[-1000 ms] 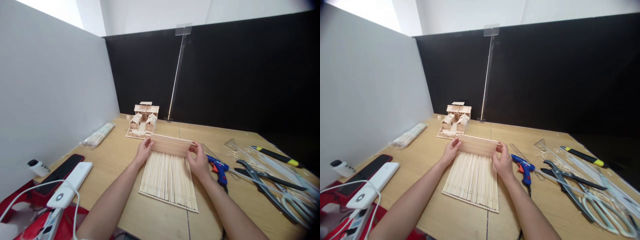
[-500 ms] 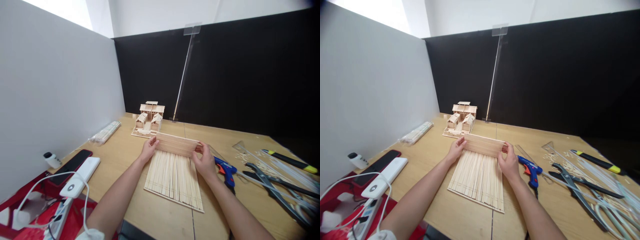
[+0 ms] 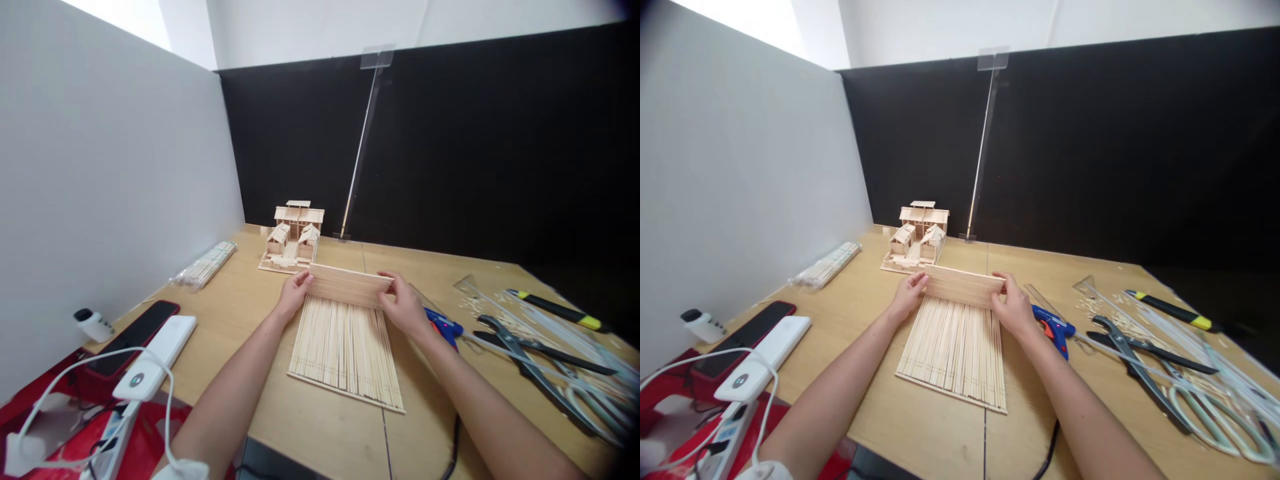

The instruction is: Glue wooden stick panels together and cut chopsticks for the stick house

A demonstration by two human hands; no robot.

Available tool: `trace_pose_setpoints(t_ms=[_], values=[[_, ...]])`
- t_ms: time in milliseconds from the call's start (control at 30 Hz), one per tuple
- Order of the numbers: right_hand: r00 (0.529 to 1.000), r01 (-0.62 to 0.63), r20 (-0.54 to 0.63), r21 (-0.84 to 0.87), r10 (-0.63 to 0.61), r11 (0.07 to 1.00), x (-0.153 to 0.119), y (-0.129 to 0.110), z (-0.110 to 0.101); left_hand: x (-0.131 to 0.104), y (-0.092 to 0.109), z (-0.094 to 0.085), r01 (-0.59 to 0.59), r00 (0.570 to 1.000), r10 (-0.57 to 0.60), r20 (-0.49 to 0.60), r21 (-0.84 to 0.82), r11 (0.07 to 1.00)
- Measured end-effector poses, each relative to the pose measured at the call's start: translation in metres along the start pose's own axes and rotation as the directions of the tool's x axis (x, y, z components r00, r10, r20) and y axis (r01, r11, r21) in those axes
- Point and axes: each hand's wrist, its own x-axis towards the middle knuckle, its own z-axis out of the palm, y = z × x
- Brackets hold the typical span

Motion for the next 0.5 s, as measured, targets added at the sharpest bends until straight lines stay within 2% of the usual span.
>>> trace_pose_setpoints(t_ms=[67, 233, 400, 500], values=[[1.000, -0.011, 0.000, 0.017, 0.011, 1.000, 0.003, -0.001, -0.002, 0.000, 0.001, 0.000, 0.006, 1.000, -0.006, -0.010, -0.002, 1.000], [0.998, -0.055, -0.014, 0.222, 0.060, 0.973, 0.005, 0.004, -0.004, -0.003, 0.006, 0.001, 0.029, 0.999, -0.029, -0.045, 0.005, 1.000], [0.989, -0.104, 0.134, 0.361, 0.059, 0.927, -0.004, 0.014, 0.003, -0.003, 0.008, 0.001, 0.042, 0.998, -0.043, -0.043, -0.008, 0.999], [0.984, -0.136, 0.162, 0.408, 0.075, 0.903, -0.010, 0.017, 0.008, -0.003, 0.006, 0.000, 0.063, 0.997, -0.063, -0.048, -0.004, 0.998]])
